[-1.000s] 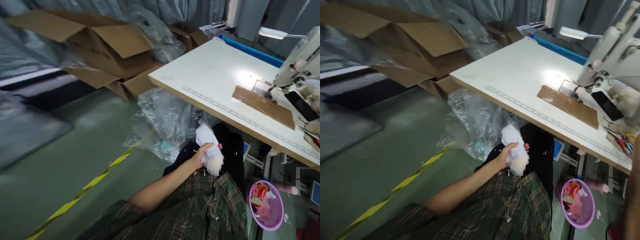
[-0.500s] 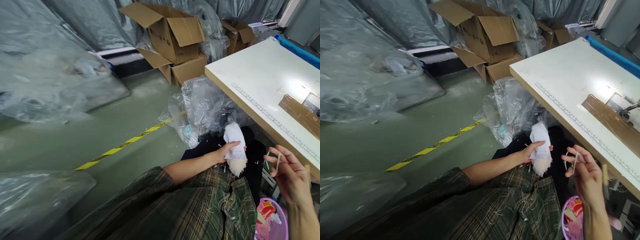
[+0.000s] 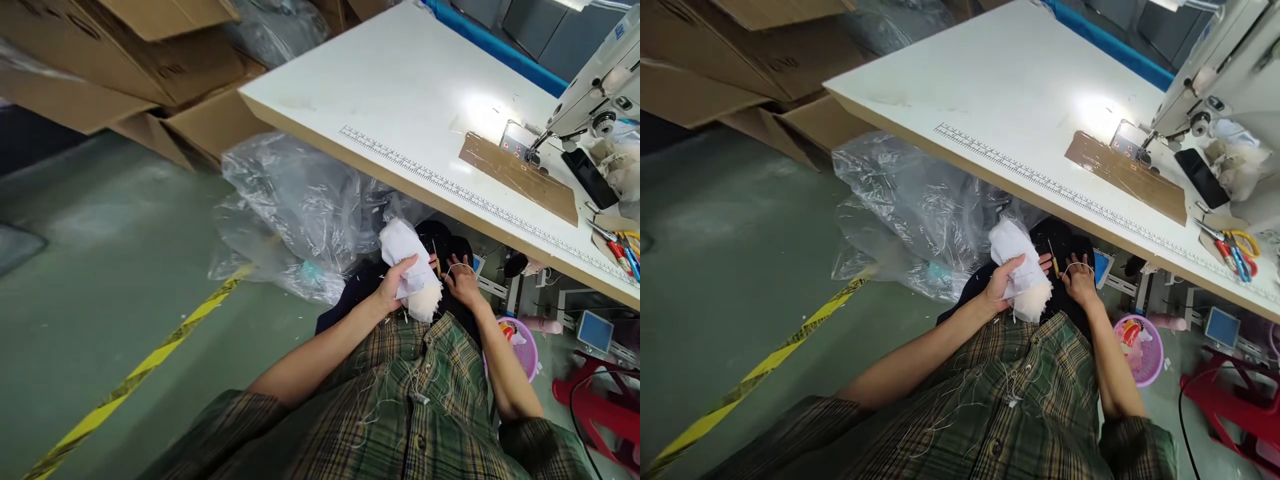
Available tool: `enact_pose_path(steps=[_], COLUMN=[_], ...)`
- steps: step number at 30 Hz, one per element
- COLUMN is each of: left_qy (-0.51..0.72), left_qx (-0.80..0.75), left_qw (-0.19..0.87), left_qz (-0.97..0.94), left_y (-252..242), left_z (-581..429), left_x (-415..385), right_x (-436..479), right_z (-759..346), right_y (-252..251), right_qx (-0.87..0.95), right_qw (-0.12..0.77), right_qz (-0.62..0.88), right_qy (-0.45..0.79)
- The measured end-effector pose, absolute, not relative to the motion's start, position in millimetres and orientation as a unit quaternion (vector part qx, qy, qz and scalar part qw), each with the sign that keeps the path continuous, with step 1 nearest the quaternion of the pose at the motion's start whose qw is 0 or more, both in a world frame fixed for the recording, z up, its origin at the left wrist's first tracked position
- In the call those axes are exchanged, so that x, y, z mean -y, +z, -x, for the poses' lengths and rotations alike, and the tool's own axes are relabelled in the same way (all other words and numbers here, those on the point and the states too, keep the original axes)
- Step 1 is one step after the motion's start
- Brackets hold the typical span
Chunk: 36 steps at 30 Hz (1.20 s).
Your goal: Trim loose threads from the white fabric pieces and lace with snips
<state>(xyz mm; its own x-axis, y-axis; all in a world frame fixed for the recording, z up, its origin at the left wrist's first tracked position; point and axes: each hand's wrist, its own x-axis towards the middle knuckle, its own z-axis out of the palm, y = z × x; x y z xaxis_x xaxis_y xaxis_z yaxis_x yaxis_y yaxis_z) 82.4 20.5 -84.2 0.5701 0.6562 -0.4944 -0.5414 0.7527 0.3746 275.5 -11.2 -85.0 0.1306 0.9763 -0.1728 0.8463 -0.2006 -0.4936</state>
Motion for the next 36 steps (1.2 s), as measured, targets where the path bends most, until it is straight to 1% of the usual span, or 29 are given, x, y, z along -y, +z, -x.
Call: enact_pose_path(steps=[3,8,13,17,21,22,23,24,25,26,27,29,30,32,33,35,36], left_qy=[0.366,0.414,0.384,0.371,0.374,0.369,0.366,0.363,0.362,0.363,0.363,0.355,0.350,0.348,0.350,0.358,0.362], left_qx=[-0.307,-0.300,-0.304,-0.310,-0.326,-0.329,-0.329,-0.328,-0.326,-0.326,-0.329,-0.340,-0.345,-0.347,-0.345,-0.340,-0.338], left_qw=[0.874,0.858,0.871,0.874,0.867,0.868,0.869,0.871,0.871,0.871,0.870,0.869,0.869,0.869,0.869,0.867,0.866], left_qz=[-0.086,-0.057,-0.050,-0.057,-0.052,-0.051,-0.050,-0.052,-0.054,-0.056,-0.056,-0.053,-0.051,-0.054,-0.057,-0.065,-0.067], left_y=[-84.9,-88.1,-90.3,-87.8,-86.2,-86.6,-87.2,-87.7,-87.9,-87.7,-87.0,-84.5,-83.0,-80.6,-80.1,-80.6,-81.5], left_z=[-76.2,-66.2,-71.3,-72.4,-68.4,-67.6,-67.2,-67.3,-67.8,-68.8,-69.9,-72.2,-73.0,-73.2,-72.7,-71.1,-70.2], left_x=[-22.2,-28.5,-31.5,-31.7,-31.8,-32.0,-32.4,-32.7,-33.0,-33.1,-33.0,-32.2,-31.6,-30.3,-29.8,-29.4,-29.6], right_x=[5.1,-2.1,-23.7,-19.9,18.9,30.7,41.2,49.2,53.6,54.1,50.7,34.0,22.6,-0.4,-9.7,-20.1,-20.8], right_z=[-266.5,-264.2,-246.3,-232.6,-225.5,-226.7,-230.9,-239.4,-253.2,-272.6,-297.5,-358.3,-390.0,-445.0,-464.7,-483.5,-482.3], right_y=[-107.0,-114.9,-119.4,-109.7,-72.6,-57.7,-40.6,-21.6,-1.3,19.6,39.9,75.7,89.8,110.1,116.7,124.9,127.1], right_qx=[0.617,0.594,0.513,0.511,0.552,0.570,0.613,0.648,0.658,0.653,0.639,0.604,0.595,0.590,0.582,0.549,0.539], right_qw=[0.131,0.111,0.075,0.080,0.117,0.143,0.218,0.287,0.334,0.359,0.364,0.324,0.285,0.199,0.170,0.146,0.159], right_qz=[0.742,0.765,0.832,0.833,0.797,0.780,0.734,0.690,0.671,0.667,0.671,0.707,0.729,0.767,0.783,0.808,0.811], right_qy=[0.228,0.220,0.197,0.199,0.217,0.216,0.195,0.147,0.071,-0.015,-0.095,-0.173,-0.182,-0.153,-0.142,-0.154,-0.162])
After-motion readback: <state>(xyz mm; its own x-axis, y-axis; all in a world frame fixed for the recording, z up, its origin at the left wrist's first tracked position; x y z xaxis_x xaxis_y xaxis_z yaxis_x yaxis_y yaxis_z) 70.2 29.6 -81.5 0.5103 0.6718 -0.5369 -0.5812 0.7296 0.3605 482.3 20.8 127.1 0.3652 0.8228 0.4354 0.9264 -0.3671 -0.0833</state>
